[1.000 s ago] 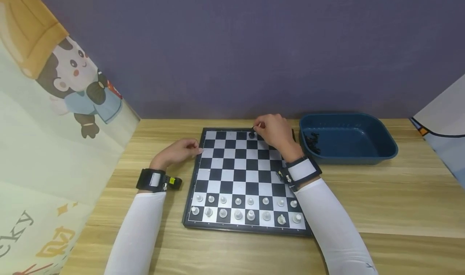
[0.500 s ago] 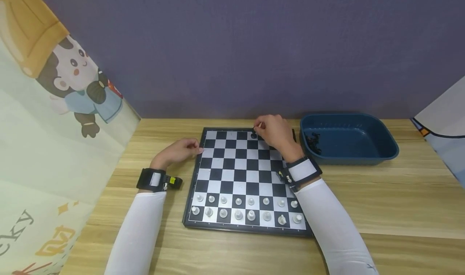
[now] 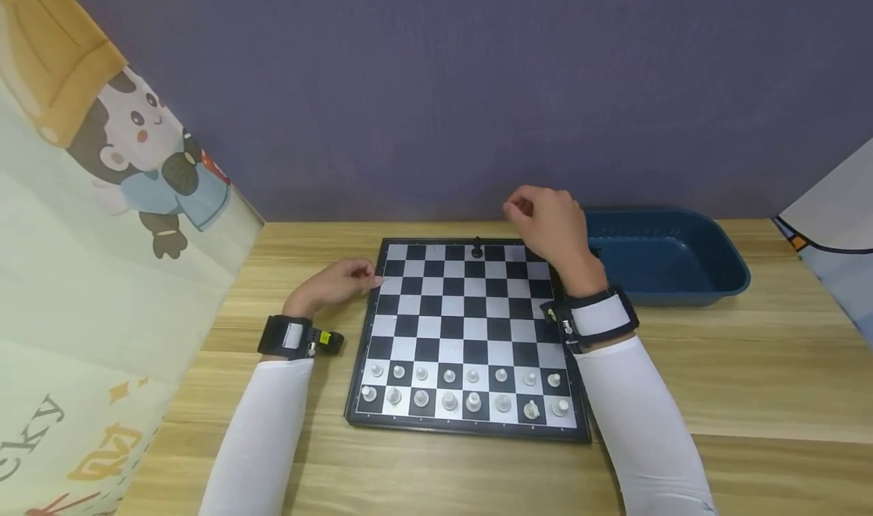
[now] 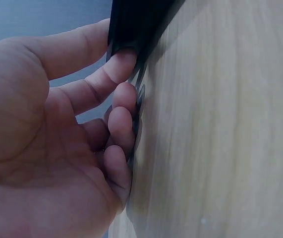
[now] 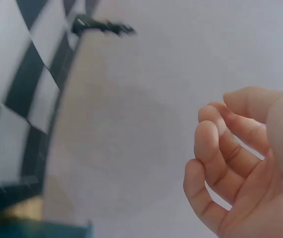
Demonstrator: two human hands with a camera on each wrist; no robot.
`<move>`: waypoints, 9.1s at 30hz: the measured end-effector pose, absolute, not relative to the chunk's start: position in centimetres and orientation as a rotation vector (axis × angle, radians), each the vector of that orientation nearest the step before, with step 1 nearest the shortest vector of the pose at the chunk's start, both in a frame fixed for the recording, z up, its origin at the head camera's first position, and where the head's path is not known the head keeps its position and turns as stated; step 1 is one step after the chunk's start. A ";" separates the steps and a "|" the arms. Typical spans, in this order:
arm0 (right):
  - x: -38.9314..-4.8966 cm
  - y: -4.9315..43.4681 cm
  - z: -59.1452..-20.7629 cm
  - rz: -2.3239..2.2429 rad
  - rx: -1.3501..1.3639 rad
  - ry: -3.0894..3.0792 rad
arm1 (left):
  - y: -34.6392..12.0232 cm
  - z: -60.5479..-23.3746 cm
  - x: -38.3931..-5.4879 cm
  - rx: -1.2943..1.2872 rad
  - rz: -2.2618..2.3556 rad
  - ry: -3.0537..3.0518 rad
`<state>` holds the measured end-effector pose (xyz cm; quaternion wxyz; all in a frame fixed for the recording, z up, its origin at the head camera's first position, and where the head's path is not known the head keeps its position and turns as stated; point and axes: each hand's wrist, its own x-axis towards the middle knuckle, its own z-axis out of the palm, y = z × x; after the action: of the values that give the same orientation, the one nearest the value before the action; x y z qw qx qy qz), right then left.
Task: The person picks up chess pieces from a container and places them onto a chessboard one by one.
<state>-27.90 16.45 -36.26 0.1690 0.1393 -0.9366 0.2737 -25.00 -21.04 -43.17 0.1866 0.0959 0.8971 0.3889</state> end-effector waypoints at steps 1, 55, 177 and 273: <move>-27.8 17.0 -35.8 0.790 0.382 -2.645 | -21.0 -43.2 -25.0 0.272 1.094 2.526; -28.9 30.1 -39.3 0.841 0.544 -3.560 | -21.0 -42.9 -25.0 0.266 1.072 2.511; -26.1 20.4 -33.8 0.697 0.619 -2.956 | -21.4 -42.9 -25.2 0.253 1.122 2.480; -26.8 11.7 -35.0 0.883 0.746 -2.726 | -21.5 -43.3 -25.5 0.333 1.054 2.544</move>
<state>-26.83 11.68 -35.03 0.0901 0.2509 -0.9169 0.2970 -25.48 -21.49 -43.27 0.1829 0.1179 0.9017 0.3737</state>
